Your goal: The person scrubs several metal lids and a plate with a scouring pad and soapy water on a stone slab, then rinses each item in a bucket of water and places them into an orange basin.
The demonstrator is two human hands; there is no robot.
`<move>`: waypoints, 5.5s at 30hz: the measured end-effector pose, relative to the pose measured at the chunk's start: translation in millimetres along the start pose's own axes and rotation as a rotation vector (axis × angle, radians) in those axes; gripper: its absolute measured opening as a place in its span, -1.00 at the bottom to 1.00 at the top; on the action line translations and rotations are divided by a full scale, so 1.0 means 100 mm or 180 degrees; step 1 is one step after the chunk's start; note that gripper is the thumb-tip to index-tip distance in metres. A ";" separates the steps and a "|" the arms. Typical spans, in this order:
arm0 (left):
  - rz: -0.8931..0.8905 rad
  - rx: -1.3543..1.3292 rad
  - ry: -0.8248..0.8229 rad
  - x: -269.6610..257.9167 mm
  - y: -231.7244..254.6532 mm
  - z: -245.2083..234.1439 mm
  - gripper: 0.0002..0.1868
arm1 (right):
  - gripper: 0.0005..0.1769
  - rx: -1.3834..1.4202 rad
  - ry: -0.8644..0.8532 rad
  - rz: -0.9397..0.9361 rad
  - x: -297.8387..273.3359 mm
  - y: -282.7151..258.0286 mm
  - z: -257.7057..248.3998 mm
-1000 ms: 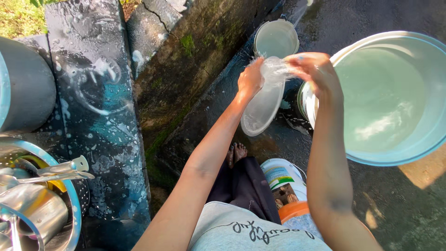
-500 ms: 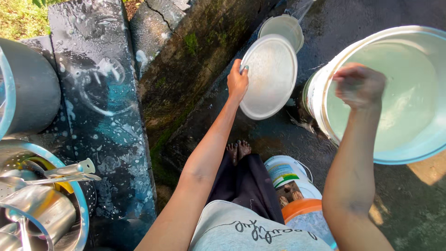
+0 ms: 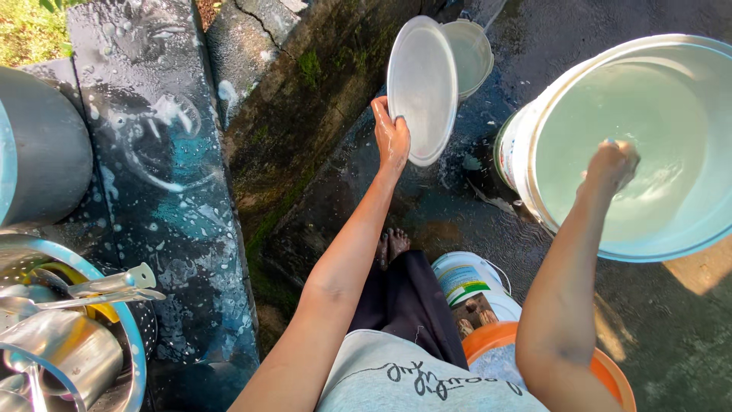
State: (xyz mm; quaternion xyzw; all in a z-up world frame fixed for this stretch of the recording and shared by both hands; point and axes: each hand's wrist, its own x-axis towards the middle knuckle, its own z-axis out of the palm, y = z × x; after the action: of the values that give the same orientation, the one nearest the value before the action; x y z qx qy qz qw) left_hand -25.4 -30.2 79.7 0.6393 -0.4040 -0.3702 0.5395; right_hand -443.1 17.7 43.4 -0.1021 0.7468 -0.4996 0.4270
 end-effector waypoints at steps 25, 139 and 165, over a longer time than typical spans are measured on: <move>-0.1635 -0.1973 -0.0362 -0.26 -0.34 -1.15 -0.44 | -0.41 -0.3527 -0.0767 -0.3230 -1.13 0.34 2.88; -0.1364 -0.1406 -0.0434 0.11 -0.40 -0.47 -0.38 | -0.55 -0.2702 -0.0997 -0.4326 -1.77 -0.27 3.25; -0.2138 -0.2619 -0.0537 0.15 -0.31 -0.70 -0.06 | -0.71 0.0226 0.1199 -0.0675 -0.21 -0.36 0.05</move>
State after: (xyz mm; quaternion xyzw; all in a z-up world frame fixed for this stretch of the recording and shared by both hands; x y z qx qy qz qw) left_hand 48.2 -13.4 58.4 0.4372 -0.0408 -0.7002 0.5630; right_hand -436.0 9.6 83.8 -0.0698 0.7803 -0.5780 0.2283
